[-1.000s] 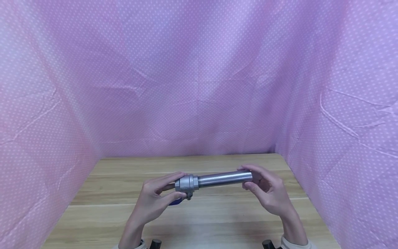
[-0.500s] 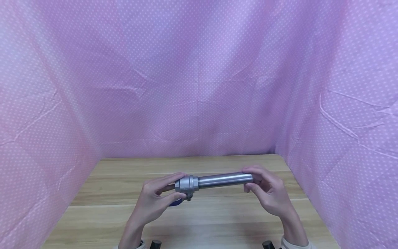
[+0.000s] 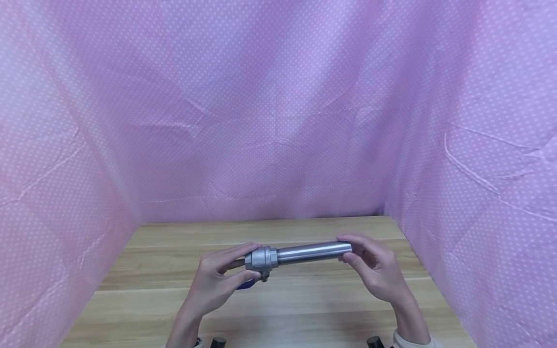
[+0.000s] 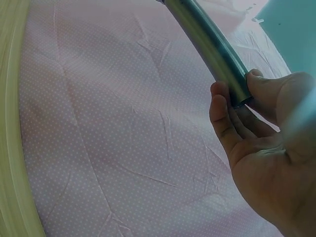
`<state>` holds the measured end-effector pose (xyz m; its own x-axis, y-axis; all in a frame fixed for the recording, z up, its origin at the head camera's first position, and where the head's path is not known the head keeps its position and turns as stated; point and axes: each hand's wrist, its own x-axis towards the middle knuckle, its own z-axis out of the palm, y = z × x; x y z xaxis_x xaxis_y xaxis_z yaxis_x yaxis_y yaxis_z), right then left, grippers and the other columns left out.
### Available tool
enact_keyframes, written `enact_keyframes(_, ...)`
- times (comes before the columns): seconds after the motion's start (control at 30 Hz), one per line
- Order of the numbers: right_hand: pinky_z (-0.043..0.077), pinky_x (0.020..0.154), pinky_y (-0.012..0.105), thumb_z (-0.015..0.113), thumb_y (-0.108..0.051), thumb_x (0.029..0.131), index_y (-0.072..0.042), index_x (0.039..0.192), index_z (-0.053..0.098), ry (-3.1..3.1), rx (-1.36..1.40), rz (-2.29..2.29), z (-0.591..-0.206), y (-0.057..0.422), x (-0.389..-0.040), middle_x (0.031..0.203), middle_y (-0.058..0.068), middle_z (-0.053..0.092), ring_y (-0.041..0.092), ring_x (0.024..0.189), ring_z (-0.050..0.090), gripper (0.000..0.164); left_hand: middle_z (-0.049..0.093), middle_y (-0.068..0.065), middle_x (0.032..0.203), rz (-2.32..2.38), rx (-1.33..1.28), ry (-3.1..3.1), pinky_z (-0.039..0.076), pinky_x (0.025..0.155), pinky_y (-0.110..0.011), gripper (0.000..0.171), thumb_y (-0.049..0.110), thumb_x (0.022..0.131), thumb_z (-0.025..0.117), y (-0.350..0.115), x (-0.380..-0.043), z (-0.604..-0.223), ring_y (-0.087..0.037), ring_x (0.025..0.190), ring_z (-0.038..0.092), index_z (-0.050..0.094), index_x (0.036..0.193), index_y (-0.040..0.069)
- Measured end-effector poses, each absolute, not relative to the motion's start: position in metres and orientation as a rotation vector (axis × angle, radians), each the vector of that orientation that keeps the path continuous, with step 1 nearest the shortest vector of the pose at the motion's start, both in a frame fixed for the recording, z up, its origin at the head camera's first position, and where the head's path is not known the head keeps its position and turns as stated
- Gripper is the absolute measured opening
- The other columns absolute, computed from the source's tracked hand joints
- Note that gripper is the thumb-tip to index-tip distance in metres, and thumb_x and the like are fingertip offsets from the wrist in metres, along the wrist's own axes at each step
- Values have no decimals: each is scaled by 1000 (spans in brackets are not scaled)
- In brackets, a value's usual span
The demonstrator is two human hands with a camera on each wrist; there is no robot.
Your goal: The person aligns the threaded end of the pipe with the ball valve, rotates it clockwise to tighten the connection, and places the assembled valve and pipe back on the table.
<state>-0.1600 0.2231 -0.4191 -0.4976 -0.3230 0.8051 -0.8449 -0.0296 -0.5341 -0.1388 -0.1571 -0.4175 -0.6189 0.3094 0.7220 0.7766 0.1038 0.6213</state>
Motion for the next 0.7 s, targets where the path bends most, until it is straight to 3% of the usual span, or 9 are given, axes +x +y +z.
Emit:
enact_keyframes(0.13,68,83,17,67,38,82,20,136,64,-1771,1263,1558,-419,222,-162,130,19,77,11,105,75,57,81,-28,132,-1527,-1057,-1978,73,98,-30,60,-15,82,93,-157,-140,-418,-7,128,77,76,138,-4)
enact_keyframes(0.27,68,99,19,68,40,80,23,135,62,-1723,1314,1592,-421,221,-165,133,25,71,17,120,73,58,81,-28,132,-1522,-1057,-1982,73,98,-30,59,-14,82,93,-157,-141,-418,-7,128,78,76,138,-4)
enact_keyframes(0.37,67,104,20,67,41,79,24,134,62,-1717,1320,1600,-421,221,-166,133,26,70,19,126,71,58,81,-27,131,-1522,-1060,-1986,73,98,-30,59,-13,83,93,-157,-142,-417,-8,126,78,76,139,-4)
enact_keyframes(0.5,67,98,19,67,42,78,23,133,63,-1729,1310,1588,-421,221,-166,131,26,70,18,124,71,58,82,-27,131,-1523,-1061,-1989,73,98,-30,59,-13,83,93,-157,-143,-417,-8,125,79,76,139,-4)
enact_keyframes(0.7,64,77,22,69,40,78,21,132,64,-1752,1278,1556,-421,223,-165,129,22,72,14,110,70,58,82,-26,132,-1527,-1057,-1993,74,98,-30,59,-13,84,93,-157,-143,-417,-8,126,79,76,139,-3)
